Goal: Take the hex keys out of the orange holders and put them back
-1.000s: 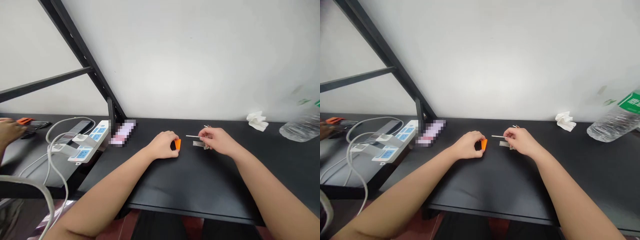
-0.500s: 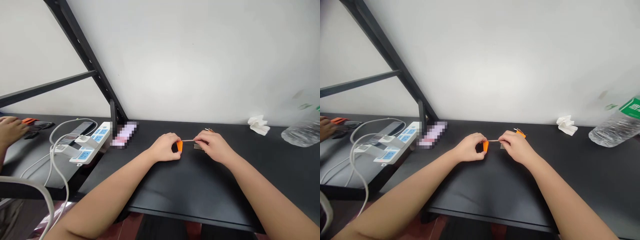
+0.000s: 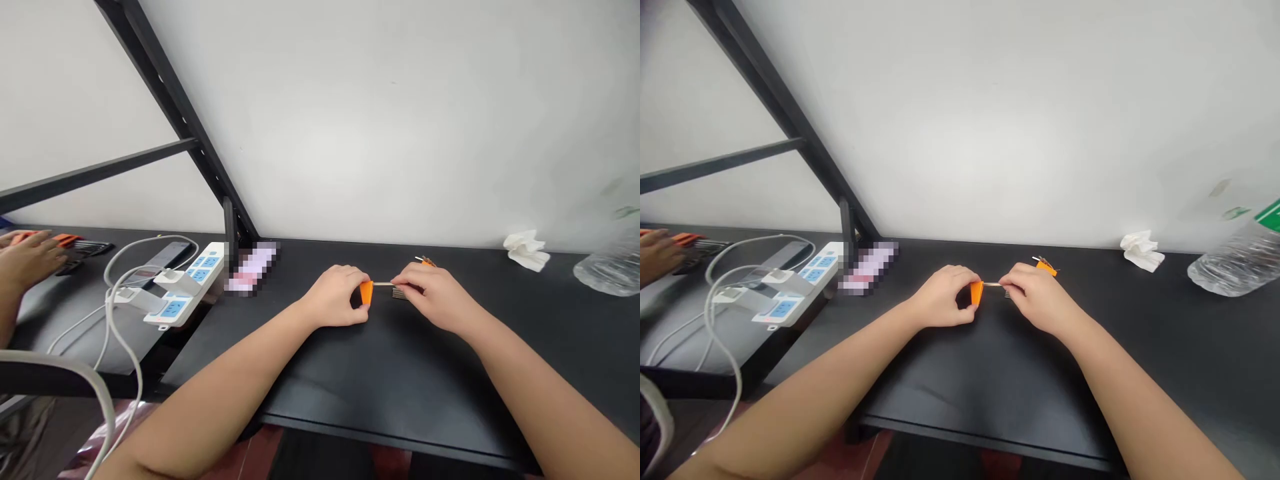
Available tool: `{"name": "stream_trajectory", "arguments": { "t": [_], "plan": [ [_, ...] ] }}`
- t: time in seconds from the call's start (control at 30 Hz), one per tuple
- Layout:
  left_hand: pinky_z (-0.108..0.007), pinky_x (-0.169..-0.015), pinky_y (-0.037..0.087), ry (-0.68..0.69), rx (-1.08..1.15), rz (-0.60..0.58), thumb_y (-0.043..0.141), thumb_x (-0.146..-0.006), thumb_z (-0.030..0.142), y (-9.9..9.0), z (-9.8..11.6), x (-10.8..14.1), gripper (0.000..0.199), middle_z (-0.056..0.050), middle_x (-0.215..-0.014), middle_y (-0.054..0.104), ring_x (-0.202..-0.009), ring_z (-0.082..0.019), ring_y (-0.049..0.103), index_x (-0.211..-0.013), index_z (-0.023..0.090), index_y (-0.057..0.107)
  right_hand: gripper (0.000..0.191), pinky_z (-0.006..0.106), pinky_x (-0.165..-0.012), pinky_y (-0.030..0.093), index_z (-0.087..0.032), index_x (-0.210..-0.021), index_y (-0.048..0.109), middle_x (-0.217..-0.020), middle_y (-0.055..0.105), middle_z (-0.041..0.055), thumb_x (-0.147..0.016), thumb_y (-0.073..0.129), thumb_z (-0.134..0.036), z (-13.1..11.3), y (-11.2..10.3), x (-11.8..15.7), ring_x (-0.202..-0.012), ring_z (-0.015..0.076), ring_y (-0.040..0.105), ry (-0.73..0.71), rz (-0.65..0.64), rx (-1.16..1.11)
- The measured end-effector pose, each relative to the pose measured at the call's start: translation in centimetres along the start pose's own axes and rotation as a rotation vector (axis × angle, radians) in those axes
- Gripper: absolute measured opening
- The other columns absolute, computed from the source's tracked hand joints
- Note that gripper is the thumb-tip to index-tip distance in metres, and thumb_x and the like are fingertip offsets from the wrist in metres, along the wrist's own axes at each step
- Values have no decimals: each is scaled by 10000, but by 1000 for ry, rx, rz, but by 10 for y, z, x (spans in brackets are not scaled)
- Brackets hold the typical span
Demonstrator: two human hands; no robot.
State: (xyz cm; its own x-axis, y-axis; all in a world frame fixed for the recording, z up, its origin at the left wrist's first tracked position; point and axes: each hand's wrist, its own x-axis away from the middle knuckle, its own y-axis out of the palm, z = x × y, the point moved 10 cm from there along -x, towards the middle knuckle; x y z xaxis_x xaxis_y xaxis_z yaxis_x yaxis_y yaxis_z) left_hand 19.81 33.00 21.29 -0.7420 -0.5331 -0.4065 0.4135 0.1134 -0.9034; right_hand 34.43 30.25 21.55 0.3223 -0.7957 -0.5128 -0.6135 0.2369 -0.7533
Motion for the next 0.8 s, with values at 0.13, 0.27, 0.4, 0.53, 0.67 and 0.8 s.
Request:
{"name": "stream_trajectory", "arguments": {
  "t": [0.13,0.27,0.4,0.53,0.67,0.8],
  "plan": [
    [-387,-926,492,104,15,51,671,-766,316,-3,18,0,377,-51,-1085,722,-1017,-235,678,-1120,188,647,177,329,-741,547,-214,-1009,723,-949,694,43,-962,567,-287,11,18,-3,-774,158,657,172,-34,-203],
    [-377,-943,495,179,88,131,660,-785,285,-9,28,3,355,-37,-1044,734,-980,-212,696,-1128,195,645,175,310,-736,579,-216,-1083,653,-1002,699,33,-933,565,-240,12,41,-4,-784,144,679,248,-74,-450],
    [-359,-919,519,117,157,213,692,-764,283,-17,21,5,394,-21,-1025,742,-909,-194,699,-1143,199,624,223,313,-746,600,-216,-1146,623,-1047,697,39,-934,582,-272,16,46,-4,-798,145,687,278,-64,-613],
    [-334,-922,525,62,232,173,713,-765,271,-16,14,4,360,-19,-1055,738,-933,-181,693,-1108,201,626,200,309,-729,576,-202,-1070,704,-970,692,39,-943,576,-288,21,48,-5,-734,132,656,299,-112,-527],
    [-333,-891,521,70,233,112,752,-788,343,-10,15,3,397,-13,-1032,736,-887,-170,682,-1148,212,651,168,304,-712,522,-206,-920,759,-946,664,39,-913,597,-252,14,35,-9,-746,129,618,208,-39,-276],
    [-328,-894,523,60,277,116,779,-786,385,-8,15,2,439,-16,-1044,740,-917,-176,689,-1169,211,653,166,288,-689,509,-229,-924,785,-933,661,31,-891,623,-234,12,31,-8,-753,126,620,201,7,-307]
  ]
}}
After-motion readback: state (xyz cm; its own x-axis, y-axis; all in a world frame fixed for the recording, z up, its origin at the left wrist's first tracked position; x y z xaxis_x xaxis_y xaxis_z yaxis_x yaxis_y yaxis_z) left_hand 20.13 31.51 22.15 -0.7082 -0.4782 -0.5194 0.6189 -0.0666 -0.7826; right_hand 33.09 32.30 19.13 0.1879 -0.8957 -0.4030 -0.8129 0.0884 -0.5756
